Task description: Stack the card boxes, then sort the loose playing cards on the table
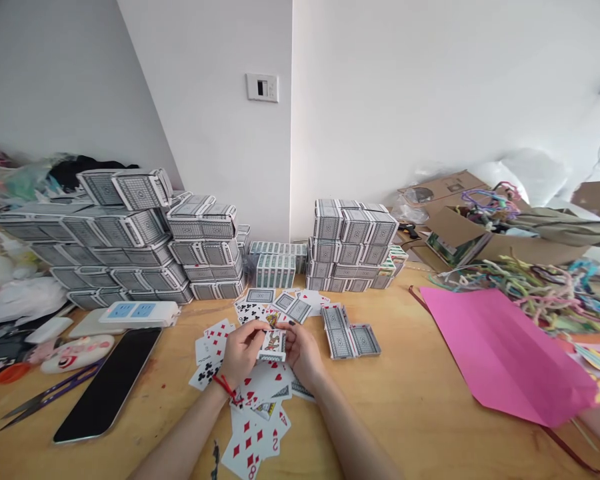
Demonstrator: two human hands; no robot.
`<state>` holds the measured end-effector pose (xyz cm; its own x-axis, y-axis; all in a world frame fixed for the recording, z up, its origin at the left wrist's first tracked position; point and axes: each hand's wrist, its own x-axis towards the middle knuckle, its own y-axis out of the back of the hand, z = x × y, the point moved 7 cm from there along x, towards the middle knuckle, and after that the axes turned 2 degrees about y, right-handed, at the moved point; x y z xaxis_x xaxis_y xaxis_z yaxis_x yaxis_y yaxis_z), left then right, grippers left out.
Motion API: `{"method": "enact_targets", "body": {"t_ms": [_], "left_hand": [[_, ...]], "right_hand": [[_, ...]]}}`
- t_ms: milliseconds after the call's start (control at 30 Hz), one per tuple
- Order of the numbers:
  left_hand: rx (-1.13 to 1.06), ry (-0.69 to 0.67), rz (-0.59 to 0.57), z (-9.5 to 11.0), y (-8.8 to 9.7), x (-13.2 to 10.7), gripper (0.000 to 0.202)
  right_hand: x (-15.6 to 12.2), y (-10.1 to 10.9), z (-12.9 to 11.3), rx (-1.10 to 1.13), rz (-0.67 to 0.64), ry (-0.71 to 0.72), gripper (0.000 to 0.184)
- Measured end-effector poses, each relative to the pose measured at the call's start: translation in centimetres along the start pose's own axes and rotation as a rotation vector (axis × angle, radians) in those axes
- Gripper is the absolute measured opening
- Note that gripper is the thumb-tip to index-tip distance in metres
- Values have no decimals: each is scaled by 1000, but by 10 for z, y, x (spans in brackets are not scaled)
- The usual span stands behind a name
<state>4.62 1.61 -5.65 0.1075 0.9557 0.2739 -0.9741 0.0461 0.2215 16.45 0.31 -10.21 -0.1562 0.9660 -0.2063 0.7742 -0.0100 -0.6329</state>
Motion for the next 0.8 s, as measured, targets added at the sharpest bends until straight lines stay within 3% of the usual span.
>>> {"method": "enact_targets", "body": {"t_ms": [367, 567, 700, 800], "left_hand": [[6, -13, -117, -2, -3, 1, 21], [-57, 53, -147, -7, -4, 1, 23], [-219, 116, -169, -10, -9, 0, 31], [-185, 159, -122, -16, -12, 0, 28]], "right_hand": [[-1, 14, 8, -65, -147, -226, 21], [1, 13, 5, -75, -45, -118, 28], [3, 8, 3, -115, -19, 32, 32], [5, 8, 2, -231, 8, 166, 32]]}}
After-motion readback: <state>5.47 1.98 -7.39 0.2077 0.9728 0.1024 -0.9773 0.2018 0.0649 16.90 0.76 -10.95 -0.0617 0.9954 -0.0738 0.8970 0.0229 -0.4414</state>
